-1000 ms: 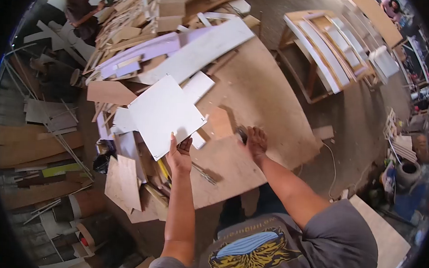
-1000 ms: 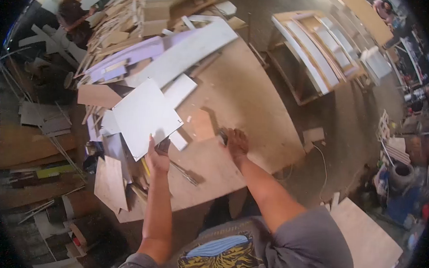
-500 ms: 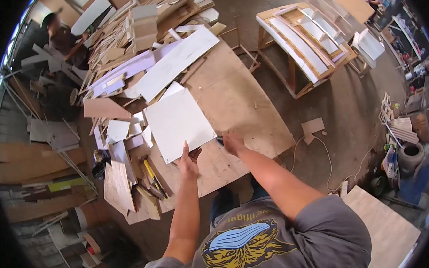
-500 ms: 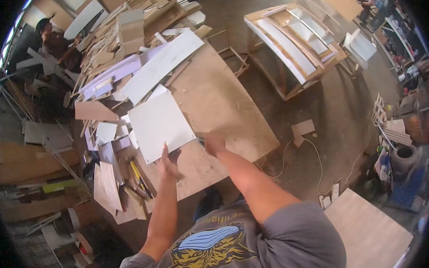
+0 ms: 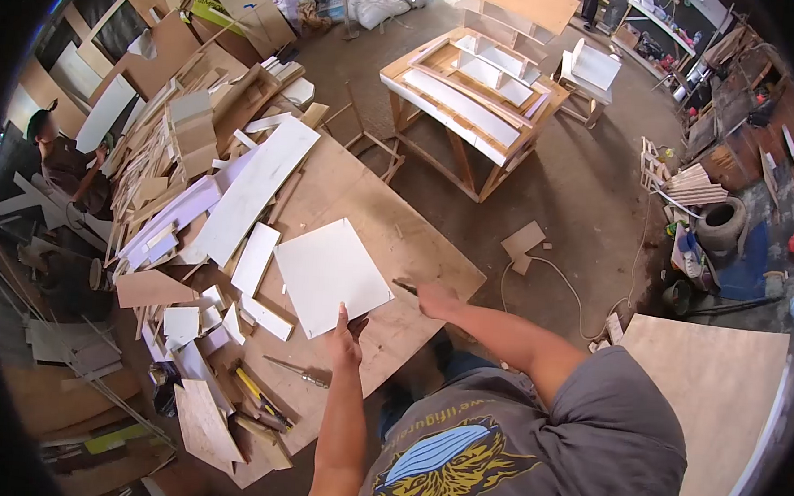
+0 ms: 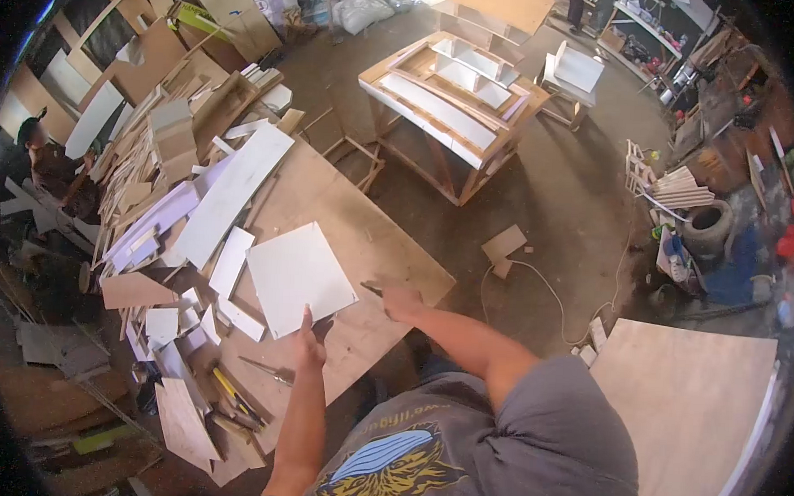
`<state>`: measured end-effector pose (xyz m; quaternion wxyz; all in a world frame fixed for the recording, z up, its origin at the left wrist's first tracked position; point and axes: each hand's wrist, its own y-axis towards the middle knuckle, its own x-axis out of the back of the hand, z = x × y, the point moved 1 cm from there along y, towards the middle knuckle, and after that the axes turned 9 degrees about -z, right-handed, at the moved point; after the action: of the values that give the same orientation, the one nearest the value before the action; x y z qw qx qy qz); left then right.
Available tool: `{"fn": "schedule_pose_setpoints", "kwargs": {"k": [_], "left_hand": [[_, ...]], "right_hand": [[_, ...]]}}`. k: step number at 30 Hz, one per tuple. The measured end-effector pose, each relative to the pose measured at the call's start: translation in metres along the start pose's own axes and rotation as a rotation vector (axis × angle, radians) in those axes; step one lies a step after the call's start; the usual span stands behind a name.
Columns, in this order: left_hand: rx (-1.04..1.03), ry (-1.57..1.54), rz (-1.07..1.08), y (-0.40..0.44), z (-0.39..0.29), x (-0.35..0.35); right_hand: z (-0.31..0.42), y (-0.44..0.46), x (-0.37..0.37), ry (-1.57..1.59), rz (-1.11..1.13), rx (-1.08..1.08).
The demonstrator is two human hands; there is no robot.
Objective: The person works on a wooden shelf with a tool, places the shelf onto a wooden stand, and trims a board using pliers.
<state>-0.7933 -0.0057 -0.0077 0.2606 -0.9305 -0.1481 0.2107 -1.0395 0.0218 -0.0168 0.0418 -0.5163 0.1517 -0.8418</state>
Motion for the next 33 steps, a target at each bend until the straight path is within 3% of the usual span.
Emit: {"fn": "schedule_pose_setpoints", "kwargs": {"k": [4,7,10,13,19,23,29,33], "left_hand": [[0.067,0.095,0.047,0.018,0.029,-0.007],[0.087,0.139,0.062,0.023,0.044,-0.010],[0.105,0.149,0.050,0.038,0.058,-0.008],[0.113,0.176,0.003,0.044,0.068,0.016],[0.090,0.264,-0.018,0.024,0.039,0.000],[0.130,0.290,0.005,0.028,0.040,0.000],[0.188,0.281,0.029,0.042,0.051,0.016],[0.260,0.228,0.057,0.042,0.048,0.023]], "right_hand": [[-0.051,-0.011,-0.011,-0.120,-0.125,-0.110],[-0.071,-0.027,-0.013,-0.259,-0.085,-0.044],[-0.082,-0.029,-0.036,-0.330,-0.274,0.055],[-0.079,-0.025,-0.031,-0.337,-0.324,0.033],[-0.069,-0.016,-0.007,-0.164,-0.034,-0.132],[-0.077,-0.010,-0.030,-0.125,-0.095,-0.176],[-0.075,-0.010,-0.056,0.263,-0.102,-0.261],[-0.068,-0.014,-0.081,0.771,0.004,-0.385]]}}
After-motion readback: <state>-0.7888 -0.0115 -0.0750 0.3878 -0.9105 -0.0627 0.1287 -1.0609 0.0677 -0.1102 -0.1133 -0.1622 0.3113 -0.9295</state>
